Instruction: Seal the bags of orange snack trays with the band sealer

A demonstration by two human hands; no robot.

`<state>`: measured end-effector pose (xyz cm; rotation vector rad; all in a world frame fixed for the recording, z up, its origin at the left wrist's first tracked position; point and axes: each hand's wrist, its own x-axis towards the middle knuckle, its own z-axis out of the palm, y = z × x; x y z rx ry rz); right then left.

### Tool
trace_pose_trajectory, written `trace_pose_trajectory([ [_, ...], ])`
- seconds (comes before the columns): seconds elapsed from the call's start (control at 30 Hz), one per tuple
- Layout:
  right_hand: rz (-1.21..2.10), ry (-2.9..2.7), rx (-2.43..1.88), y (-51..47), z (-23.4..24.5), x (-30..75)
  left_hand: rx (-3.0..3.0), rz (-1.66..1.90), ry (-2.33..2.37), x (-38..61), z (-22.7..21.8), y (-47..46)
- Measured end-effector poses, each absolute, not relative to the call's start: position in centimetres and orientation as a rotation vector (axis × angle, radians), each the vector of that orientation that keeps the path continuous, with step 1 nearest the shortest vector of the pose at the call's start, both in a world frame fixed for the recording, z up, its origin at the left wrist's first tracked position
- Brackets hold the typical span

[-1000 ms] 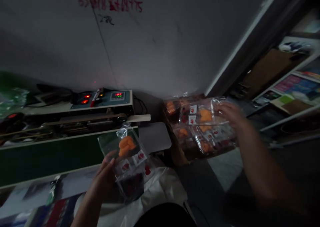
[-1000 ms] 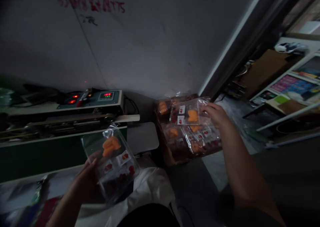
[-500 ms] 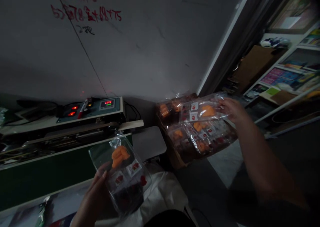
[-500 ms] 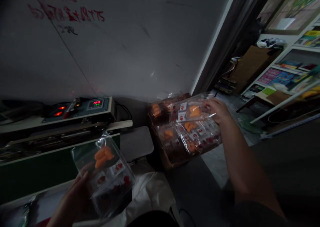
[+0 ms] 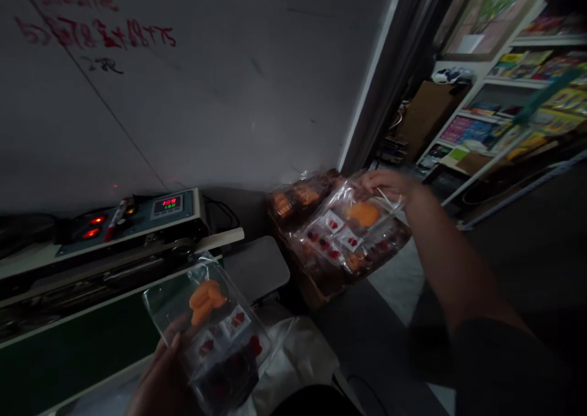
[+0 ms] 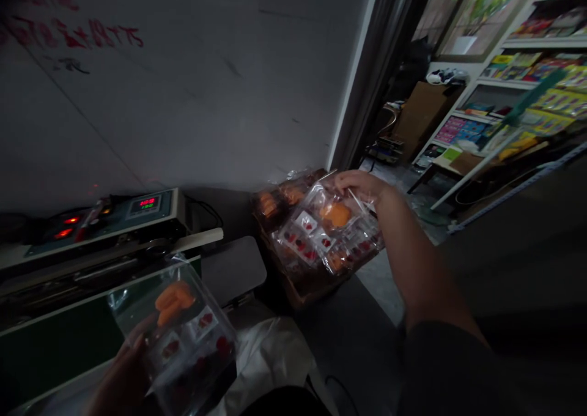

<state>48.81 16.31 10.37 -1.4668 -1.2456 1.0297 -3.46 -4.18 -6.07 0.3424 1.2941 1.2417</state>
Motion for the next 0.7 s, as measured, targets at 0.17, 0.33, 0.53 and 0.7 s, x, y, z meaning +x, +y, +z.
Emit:
trace_pose_trajectory([
  [0.17,1.314,-1.682,-1.363,17.5,12.7,44.9,0.287,1.227,1.252,-3.2,-5.9,-4.2],
  [0.33,1.572,-2.025,-1.035,18.7,13.0,42.2,0.281,1.171,1.185,-3.6,-5.8,-4.3],
  [0.53,1.605,-2.018,-0.984,18.4,12.4,40.8,0.212,1.161,1.193,-3.9,-5.9,-4.9],
  [0.7,1.68,-1.826,-1.115,17.6,11.7,40.8,0.256,1.156,1.228,-4.1,-6.0,-5.0],
])
